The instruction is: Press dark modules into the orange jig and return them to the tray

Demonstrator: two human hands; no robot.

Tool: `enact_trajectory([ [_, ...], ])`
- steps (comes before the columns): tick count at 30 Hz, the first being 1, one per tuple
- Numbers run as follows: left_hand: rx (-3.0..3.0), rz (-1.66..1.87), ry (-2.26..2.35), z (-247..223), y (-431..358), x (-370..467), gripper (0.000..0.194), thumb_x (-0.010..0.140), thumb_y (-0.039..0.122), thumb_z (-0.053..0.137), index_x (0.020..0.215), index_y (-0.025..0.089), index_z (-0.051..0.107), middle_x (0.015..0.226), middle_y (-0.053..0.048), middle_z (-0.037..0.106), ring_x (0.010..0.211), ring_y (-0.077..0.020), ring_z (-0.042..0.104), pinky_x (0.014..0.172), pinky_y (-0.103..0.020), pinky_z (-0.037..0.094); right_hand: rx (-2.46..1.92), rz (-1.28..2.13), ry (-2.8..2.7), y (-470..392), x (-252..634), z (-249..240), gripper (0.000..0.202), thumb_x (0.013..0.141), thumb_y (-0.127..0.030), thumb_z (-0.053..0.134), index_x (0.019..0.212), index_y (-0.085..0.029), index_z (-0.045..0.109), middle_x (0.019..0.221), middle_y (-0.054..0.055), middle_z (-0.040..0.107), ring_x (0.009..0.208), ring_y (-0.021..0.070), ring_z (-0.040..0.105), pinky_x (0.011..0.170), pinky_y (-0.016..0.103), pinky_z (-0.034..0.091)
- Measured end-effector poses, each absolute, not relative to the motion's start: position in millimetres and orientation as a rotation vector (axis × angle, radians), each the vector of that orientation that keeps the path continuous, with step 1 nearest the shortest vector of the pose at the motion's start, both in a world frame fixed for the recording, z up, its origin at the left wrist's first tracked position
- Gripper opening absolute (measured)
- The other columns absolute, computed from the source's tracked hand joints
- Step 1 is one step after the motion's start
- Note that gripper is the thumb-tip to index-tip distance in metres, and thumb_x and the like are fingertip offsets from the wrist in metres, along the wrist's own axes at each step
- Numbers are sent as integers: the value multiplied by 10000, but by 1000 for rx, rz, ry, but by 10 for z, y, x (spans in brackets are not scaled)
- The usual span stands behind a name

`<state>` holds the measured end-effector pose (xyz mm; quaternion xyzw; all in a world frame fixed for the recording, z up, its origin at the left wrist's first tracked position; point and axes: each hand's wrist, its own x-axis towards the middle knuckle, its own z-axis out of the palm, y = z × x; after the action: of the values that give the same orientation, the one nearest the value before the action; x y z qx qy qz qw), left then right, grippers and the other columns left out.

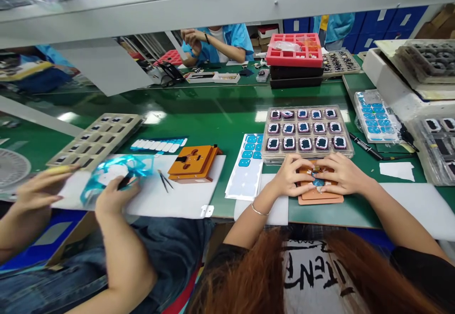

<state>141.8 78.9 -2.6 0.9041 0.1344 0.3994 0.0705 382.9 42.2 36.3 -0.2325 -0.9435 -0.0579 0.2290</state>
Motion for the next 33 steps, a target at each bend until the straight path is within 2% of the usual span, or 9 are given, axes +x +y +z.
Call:
enact_trajectory([
  [10,2711,1019,406,-28,778,1432,297,905,504,617,872,260,783,1120,-71,686,1081,-241,491,950,-429,388,-692,-157,-2607,429,3816,309,443,1009,-514,438,1119,-153,669,1195,153,648,912,238,511,777,405,418],
  [15,2675,930,409,11,751,1443,341,892,543,626,906,235,769,1046,-49,742,1080,-253,501,971,-436,365,-649,-219,-2482,466,3913,278,293,1010,-383,463,1038,-177,670,1030,123,682,838,209,582,701,353,466],
  [18,2709,875,396,36,720,1450,372,896,552,623,952,208,755,1017,-48,758,1088,-255,527,976,-436,343,-690,-317,-2334,539,3950,331,176,985,-267,509,973,-183,664,987,110,683,853,200,624,721,334,511],
  [21,2757,808,395,33,706,1459,364,893,546,633,989,218,756,1027,-49,760,1100,-255,541,972,-433,331,-853,-366,-2362,757,3858,457,184,984,-270,512,1001,-180,671,1076,129,680,963,224,645,813,356,540],
  [25,2788,743,416,14,720,1468,333,890,533,653,1006,243,766,1073,-39,752,1126,-243,535,979,-421,323,-1138,-251,-2607,1313,3516,637,341,1016,-299,396,1125,-155,684,1242,151,645,1103,257,618,936,397,503],
  [28,2792,718,436,10,733,1471,338,875,536,674,1012,242,768,1096,-42,744,1153,-242,521,991,-416,324,-1235,-242,-2631,1783,3217,671,386,1015,-247,350,1217,-160,667,1322,149,623,1132,272,598,942,419,470],
  [31,2780,720,431,5,742,1473,343,860,539,690,1015,243,771,1107,-38,741,1162,-243,515,1011,-421,318,-1338,-225,-2641,2109,3012,634,400,1033,-314,355,1273,-173,641,1369,142,608,1183,283,556,950,431,429],
  [33,2782,706,436,3,743,1474,344,860,538,691,1030,250,770,1114,-35,739,1167,-243,515,1018,-422,315,-1398,-211,-2646,2215,2954,610,419,1043,-368,348,1216,-165,671,1310,144,650,1186,295,539,941,434,405],
])
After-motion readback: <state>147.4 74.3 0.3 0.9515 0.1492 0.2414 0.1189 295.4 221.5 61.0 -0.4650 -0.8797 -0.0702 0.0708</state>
